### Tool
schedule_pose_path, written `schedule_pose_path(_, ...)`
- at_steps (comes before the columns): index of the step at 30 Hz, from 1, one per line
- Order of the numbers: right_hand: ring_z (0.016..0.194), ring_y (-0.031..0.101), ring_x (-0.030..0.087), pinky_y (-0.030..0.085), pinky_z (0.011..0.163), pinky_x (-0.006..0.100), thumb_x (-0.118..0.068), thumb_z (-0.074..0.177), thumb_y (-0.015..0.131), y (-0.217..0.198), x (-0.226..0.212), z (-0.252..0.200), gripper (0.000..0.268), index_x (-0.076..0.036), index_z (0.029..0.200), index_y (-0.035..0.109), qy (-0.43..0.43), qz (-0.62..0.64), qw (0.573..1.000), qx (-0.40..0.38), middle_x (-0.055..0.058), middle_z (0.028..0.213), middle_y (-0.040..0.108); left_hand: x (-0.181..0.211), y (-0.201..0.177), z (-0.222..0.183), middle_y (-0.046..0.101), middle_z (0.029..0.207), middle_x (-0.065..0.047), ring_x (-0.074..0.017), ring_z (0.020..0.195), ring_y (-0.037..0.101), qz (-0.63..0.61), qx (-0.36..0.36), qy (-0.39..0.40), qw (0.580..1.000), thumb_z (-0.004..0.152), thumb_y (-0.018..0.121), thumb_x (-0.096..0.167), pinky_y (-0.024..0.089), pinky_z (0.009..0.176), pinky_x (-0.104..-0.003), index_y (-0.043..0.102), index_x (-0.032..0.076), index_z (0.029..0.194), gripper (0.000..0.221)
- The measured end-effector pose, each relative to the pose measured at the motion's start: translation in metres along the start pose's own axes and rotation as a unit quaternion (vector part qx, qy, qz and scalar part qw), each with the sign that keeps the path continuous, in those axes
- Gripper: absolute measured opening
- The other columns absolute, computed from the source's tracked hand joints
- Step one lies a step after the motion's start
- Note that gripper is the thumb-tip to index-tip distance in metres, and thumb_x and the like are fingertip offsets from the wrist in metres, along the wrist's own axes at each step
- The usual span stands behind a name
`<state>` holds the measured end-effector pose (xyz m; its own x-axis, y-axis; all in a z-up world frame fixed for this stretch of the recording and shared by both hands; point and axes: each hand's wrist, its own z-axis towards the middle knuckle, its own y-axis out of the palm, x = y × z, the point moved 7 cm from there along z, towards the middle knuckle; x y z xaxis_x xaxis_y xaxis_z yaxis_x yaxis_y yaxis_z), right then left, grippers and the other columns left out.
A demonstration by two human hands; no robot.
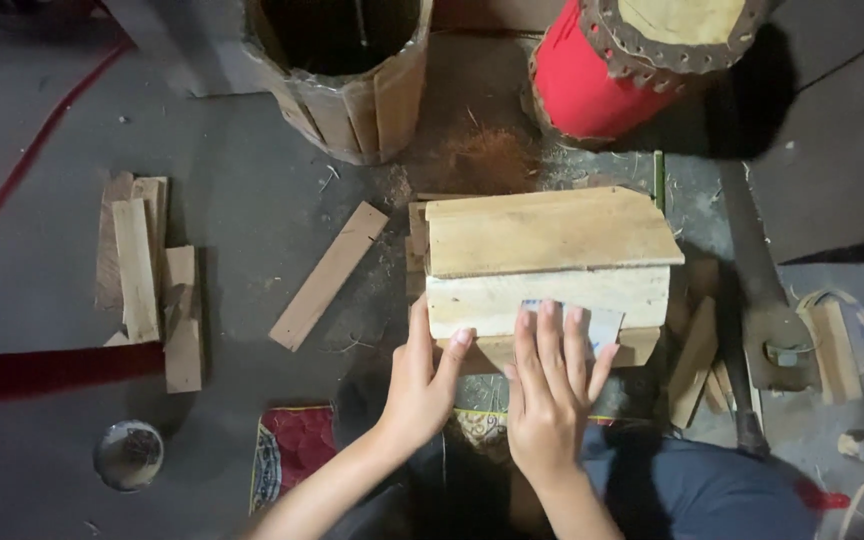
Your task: The person sands the exterior of a wooden drum shell and then uses a long blade to shave thin strips of wood.
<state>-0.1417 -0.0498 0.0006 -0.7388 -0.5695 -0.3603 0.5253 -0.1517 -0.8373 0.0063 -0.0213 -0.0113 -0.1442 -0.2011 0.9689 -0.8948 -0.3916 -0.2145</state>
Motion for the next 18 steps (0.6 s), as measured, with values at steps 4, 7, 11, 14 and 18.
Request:
schedule_pose_path(4, 0.157, 0.029, 0.036, -0.001, 0.128, 0.06, -0.005, 0.091, 0.066, -0.003, -0.005, 0.008, 0.062, -0.007, 0.151, 0.052, 0.003, 0.007, 1.0, -0.016, 0.012, 0.162, 0.043, -0.008, 0.001, -0.002, 0.078, 0.097, -0.012, -0.0175, 0.073, 0.073, -0.015, -0.005, -0.041, 0.999, 0.098, 0.057, 0.02, 0.057, 0.062, -0.03, 0.053, 0.003, 0.131, 0.038)
schedule_pose_path(7, 0.157, 0.028, 0.037, -0.002, 0.127, 0.06, -0.007, 0.093, 0.065, -0.005, -0.008, 0.016, 0.061, -0.005, 0.152, 0.051, 0.004, 0.009, 1.0, -0.014, 0.013, 0.163, 0.043, -0.01, -0.001, -0.001, 0.08, 0.084, -0.008, -0.0133, 0.063, 0.068, -0.017, 0.005, -0.051, 0.999, 0.097, 0.061, 0.021, 0.054, 0.056, -0.027, 0.068, -0.001, 0.111, 0.027)
schedule_pose_path(11, 0.156, 0.03, 0.033, -0.001, 0.129, 0.056, -0.005, 0.092, 0.067, 0.001, -0.003, -0.004, 0.059, -0.006, 0.15, 0.054, -0.01, -0.005, 1.0, -0.005, 0.009, 0.16, 0.046, -0.009, -0.001, -0.004, 0.079, 0.083, -0.01, -0.0153, 0.064, 0.071, -0.012, 0.003, -0.034, 0.999, 0.097, 0.06, 0.019, 0.056, 0.058, -0.029, 0.067, -0.002, 0.112, 0.027)
schedule_pose_path(14, 0.155, 0.033, 0.031, -0.003, 0.129, 0.055, -0.007, 0.091, 0.067, -0.002, -0.001, -0.003, 0.059, -0.007, 0.149, 0.055, -0.01, 0.002, 1.0, -0.015, 0.009, 0.159, 0.049, -0.008, -0.003, -0.003, 0.082, 0.091, -0.012, -0.0194, 0.072, 0.076, 0.006, 0.006, -0.007, 1.0, 0.097, 0.06, 0.019, 0.058, 0.063, -0.031, 0.066, -0.001, 0.116, 0.029)
schedule_pose_path(18, 0.156, 0.031, 0.034, -0.002, 0.128, 0.059, -0.003, 0.091, 0.067, -0.007, -0.007, 0.016, 0.061, -0.006, 0.15, 0.054, 0.0, 0.026, 1.0, -0.006, 0.011, 0.161, 0.046, -0.008, -0.001, -0.002, 0.081, 0.09, -0.01, -0.0167, 0.071, 0.074, 0.009, 0.009, -0.017, 1.0, 0.097, 0.06, 0.017, 0.057, 0.063, -0.03, 0.068, -0.001, 0.11, 0.023)
